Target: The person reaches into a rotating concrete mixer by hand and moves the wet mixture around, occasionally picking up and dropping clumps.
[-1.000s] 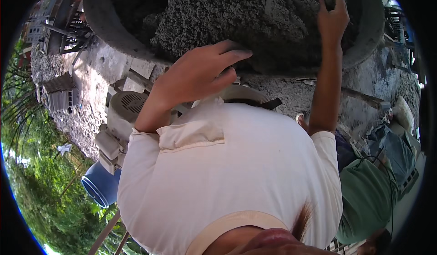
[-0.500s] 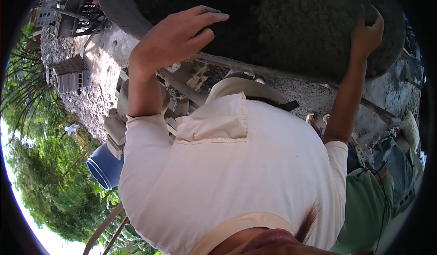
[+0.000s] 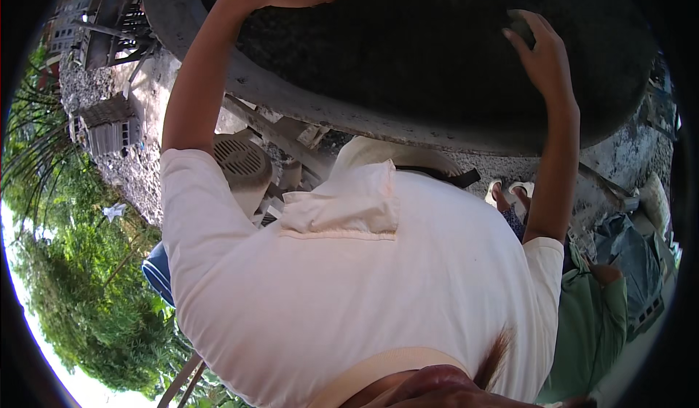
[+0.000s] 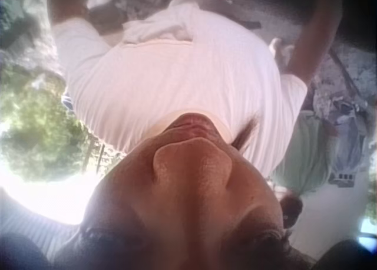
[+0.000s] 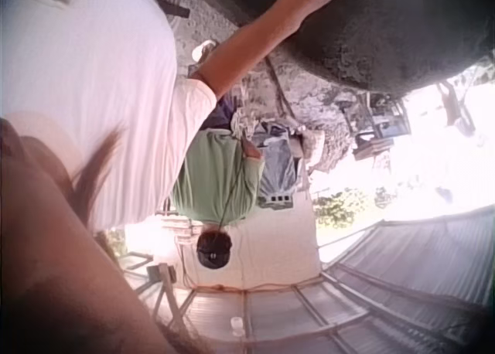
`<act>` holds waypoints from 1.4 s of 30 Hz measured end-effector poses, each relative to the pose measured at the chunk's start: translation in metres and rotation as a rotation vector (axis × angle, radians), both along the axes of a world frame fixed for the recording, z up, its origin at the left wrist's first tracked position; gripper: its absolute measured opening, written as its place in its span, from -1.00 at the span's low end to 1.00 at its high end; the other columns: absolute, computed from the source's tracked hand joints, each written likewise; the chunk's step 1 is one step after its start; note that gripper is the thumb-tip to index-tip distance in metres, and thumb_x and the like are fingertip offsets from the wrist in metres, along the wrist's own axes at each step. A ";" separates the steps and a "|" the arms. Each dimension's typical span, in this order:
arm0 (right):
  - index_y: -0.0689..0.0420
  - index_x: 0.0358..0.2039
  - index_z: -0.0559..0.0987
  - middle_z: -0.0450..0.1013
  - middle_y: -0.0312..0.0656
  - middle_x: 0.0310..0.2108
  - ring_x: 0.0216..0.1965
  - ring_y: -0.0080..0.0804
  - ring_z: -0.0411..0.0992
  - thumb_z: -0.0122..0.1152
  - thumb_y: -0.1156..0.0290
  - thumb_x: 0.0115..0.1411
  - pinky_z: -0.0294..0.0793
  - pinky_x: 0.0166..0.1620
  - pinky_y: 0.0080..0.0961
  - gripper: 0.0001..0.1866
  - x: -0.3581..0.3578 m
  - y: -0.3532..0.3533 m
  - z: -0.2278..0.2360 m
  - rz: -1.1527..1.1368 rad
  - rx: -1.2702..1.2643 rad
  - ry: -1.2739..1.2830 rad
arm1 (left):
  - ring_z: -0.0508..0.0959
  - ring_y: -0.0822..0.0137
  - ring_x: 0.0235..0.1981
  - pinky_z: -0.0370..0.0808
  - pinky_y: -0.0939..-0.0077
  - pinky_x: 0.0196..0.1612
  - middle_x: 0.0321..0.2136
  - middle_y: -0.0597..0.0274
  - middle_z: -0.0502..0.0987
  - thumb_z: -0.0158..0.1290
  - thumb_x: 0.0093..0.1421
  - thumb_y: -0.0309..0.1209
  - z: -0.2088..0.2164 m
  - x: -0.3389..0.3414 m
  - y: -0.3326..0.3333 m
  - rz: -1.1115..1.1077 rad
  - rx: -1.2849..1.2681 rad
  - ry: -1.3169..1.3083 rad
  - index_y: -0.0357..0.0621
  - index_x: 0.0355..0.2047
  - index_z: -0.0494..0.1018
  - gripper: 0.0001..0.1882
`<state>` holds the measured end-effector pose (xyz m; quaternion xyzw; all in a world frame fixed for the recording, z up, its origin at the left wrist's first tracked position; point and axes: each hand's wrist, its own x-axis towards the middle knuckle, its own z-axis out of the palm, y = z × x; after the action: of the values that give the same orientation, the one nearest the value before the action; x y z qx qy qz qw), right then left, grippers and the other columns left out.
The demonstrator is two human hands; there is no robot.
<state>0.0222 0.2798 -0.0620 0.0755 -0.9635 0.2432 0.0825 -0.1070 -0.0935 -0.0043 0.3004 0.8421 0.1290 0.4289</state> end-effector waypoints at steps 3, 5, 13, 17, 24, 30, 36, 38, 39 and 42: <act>0.11 -0.07 0.49 0.49 -0.16 -0.14 -0.12 -0.14 0.48 0.23 0.32 0.13 0.46 -0.08 -0.31 -0.66 0.002 -0.002 0.001 -0.011 0.041 -0.095 | 0.36 0.12 0.13 0.26 0.39 0.17 0.15 -0.03 0.33 -0.19 0.32 -0.21 -0.078 -0.050 0.001 -0.193 -0.113 0.020 -0.29 0.11 0.33 -0.52; 0.11 -0.07 0.49 0.49 -0.15 -0.15 -0.13 -0.12 0.48 0.23 0.32 0.13 0.46 -0.09 -0.31 -0.65 -0.008 -0.007 0.006 0.037 0.037 -0.089 | 0.38 0.12 0.10 0.29 0.39 0.13 0.12 -0.04 0.35 -0.15 0.30 -0.18 -0.159 -0.091 -0.038 -0.419 -0.021 0.111 -0.28 0.09 0.35 -0.51; 0.13 -0.08 0.50 0.49 -0.12 -0.17 -0.13 -0.11 0.47 0.24 0.33 0.13 0.46 -0.09 -0.30 -0.66 -0.004 0.011 -0.003 -0.031 0.079 -0.136 | 0.46 0.16 -0.03 0.48 0.27 -0.04 0.02 0.14 0.43 -0.01 0.06 -0.30 -0.159 -0.002 0.084 -0.361 -0.367 -0.388 0.06 0.13 0.37 -0.45; 0.17 -0.06 0.48 0.47 -0.08 -0.14 -0.11 -0.07 0.45 0.23 0.36 0.13 0.42 -0.09 -0.34 -0.65 -0.009 0.009 0.002 -0.036 0.032 -0.186 | 0.47 0.11 -0.10 0.51 0.16 -0.17 0.01 0.12 0.43 0.00 0.03 -0.21 -0.218 0.012 0.085 -0.524 -0.368 -0.555 0.03 0.04 0.43 -0.48; 0.15 -0.07 0.49 0.48 -0.10 -0.13 -0.10 -0.11 0.46 0.24 0.31 0.13 0.42 -0.08 -0.33 -0.64 -0.007 0.015 -0.009 -0.050 0.099 -0.201 | 0.46 0.06 -0.05 0.49 0.13 -0.14 0.01 0.07 0.43 0.02 -0.01 -0.08 -0.217 0.021 0.101 -0.590 -0.474 -0.439 0.00 0.00 0.45 -0.45; 0.14 -0.07 0.50 0.49 -0.10 -0.14 -0.11 -0.13 0.46 0.25 0.29 0.13 0.42 -0.06 -0.33 -0.63 -0.009 0.020 -0.008 -0.025 0.047 -0.195 | 0.43 0.05 0.01 0.39 0.07 0.01 -0.02 0.07 0.45 -0.01 -0.02 -0.05 -0.207 0.032 0.082 -0.470 -0.353 -0.514 0.01 -0.03 0.46 -0.46; 0.15 -0.08 0.49 0.49 -0.08 -0.17 -0.13 -0.11 0.48 0.24 0.30 0.13 0.46 -0.09 -0.27 -0.64 -0.005 0.018 -0.010 -0.013 0.067 -0.114 | 0.45 0.26 -0.10 0.32 0.27 -0.02 -0.19 0.21 0.47 -0.11 0.04 -0.07 -0.173 0.042 0.062 -0.336 -0.207 -0.725 0.03 -0.08 0.45 -0.53; 0.16 -0.05 0.47 0.48 -0.06 -0.13 -0.09 -0.09 0.45 0.23 0.28 0.14 0.43 -0.05 -0.28 -0.61 0.004 0.017 -0.012 0.051 0.005 -0.281 | 0.37 0.40 -0.33 0.29 0.39 -0.23 -0.41 0.34 0.35 -0.16 0.08 -0.07 -0.122 0.049 0.077 -0.192 -0.078 -0.728 0.01 -0.20 0.39 -0.62; 0.17 -0.02 0.45 0.46 -0.04 -0.09 -0.05 -0.07 0.43 0.22 0.25 0.16 0.40 -0.01 -0.29 -0.58 0.007 0.013 -0.010 0.139 -0.055 -0.459 | 0.37 0.40 -0.33 0.29 0.39 -0.23 -0.41 0.34 0.35 -0.16 0.08 -0.07 -0.109 0.054 0.077 -0.188 -0.083 -0.709 0.01 -0.20 0.39 -0.62; 0.18 0.00 0.42 0.42 0.01 -0.03 0.02 -0.05 0.39 0.23 0.18 0.15 0.37 0.04 -0.24 -0.52 0.017 -0.021 0.017 0.327 0.145 -0.786 | 0.20 0.46 -0.47 0.18 0.47 -0.34 -0.49 0.43 0.19 -0.19 0.08 -0.07 -0.075 0.065 0.074 0.088 0.167 -0.866 0.06 -0.30 0.30 -0.71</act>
<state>0.0397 0.2586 -0.0450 0.1344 -0.9116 0.1951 -0.3359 -0.0418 -0.0192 -0.0796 0.2161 0.5834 0.3286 0.7106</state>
